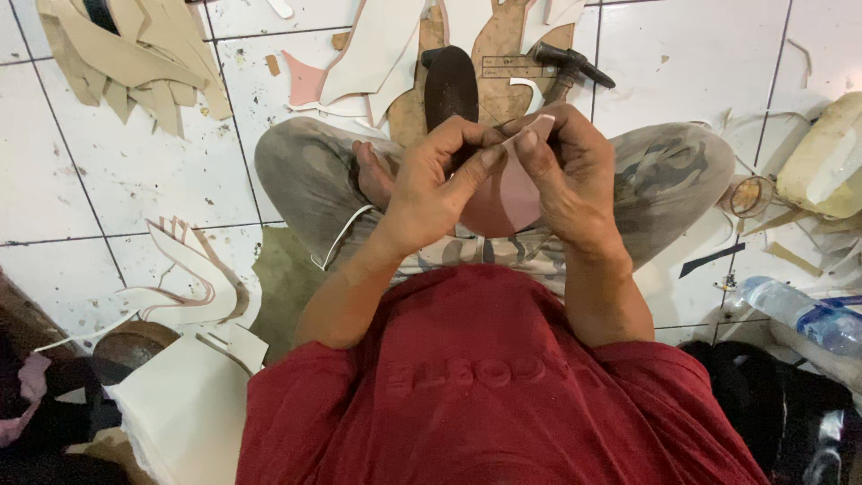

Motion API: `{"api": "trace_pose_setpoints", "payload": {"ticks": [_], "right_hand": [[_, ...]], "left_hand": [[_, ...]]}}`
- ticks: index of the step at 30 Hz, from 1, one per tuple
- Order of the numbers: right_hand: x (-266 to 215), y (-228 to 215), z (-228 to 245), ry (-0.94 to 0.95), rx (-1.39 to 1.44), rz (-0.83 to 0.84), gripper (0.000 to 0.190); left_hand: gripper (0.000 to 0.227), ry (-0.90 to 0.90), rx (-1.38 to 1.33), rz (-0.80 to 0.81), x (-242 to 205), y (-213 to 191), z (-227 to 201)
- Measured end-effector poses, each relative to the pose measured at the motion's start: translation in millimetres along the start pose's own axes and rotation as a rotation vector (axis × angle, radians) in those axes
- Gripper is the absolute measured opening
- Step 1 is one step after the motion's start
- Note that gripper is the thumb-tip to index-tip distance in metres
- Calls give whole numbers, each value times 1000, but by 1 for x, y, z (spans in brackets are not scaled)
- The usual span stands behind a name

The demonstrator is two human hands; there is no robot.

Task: The person sits on a tiled floor and uses a hammer to repeatedly strike a small, dark object held against a white, curved piece of material. They adjust the position of the object and the material while continuing to hammer it.

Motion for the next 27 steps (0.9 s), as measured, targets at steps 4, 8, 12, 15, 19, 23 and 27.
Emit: {"api": "trace_pose_setpoints", "payload": {"ticks": [4,8,12,15,19,23,27], "right_hand": [[-1,-11,-5,-29,-104,27,21],[-6,-16,-6,-13,-140,26,23],[-14,-21,-23,10,-60,41,23],[-33,-25,-57,60,-17,47,32],[-41,-18,-57,203,97,1,22],[-48,-47,-84,163,101,-143,23],[-33,-86,-74,18,95,-312,16]], "left_hand": [[15,93,181,-48,-1,11,1],[15,107,241,-26,1,15,3],[16,153,231,-68,6,16,12],[15,129,124,-143,12,9,18],[12,96,44,-170,20,-1,30],[33,90,-52,-114,13,-1,46],[30,59,90,-192,3,-32,63]]}}
Point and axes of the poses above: each hand's wrist, its own x-axis towards the middle knuckle, its own y-axis out of the palm, z = x × y, the point moved 1 cm from there along x, towards the middle knuckle, and after that the axes turned 10 degrees about z, right-handed, at the moved point
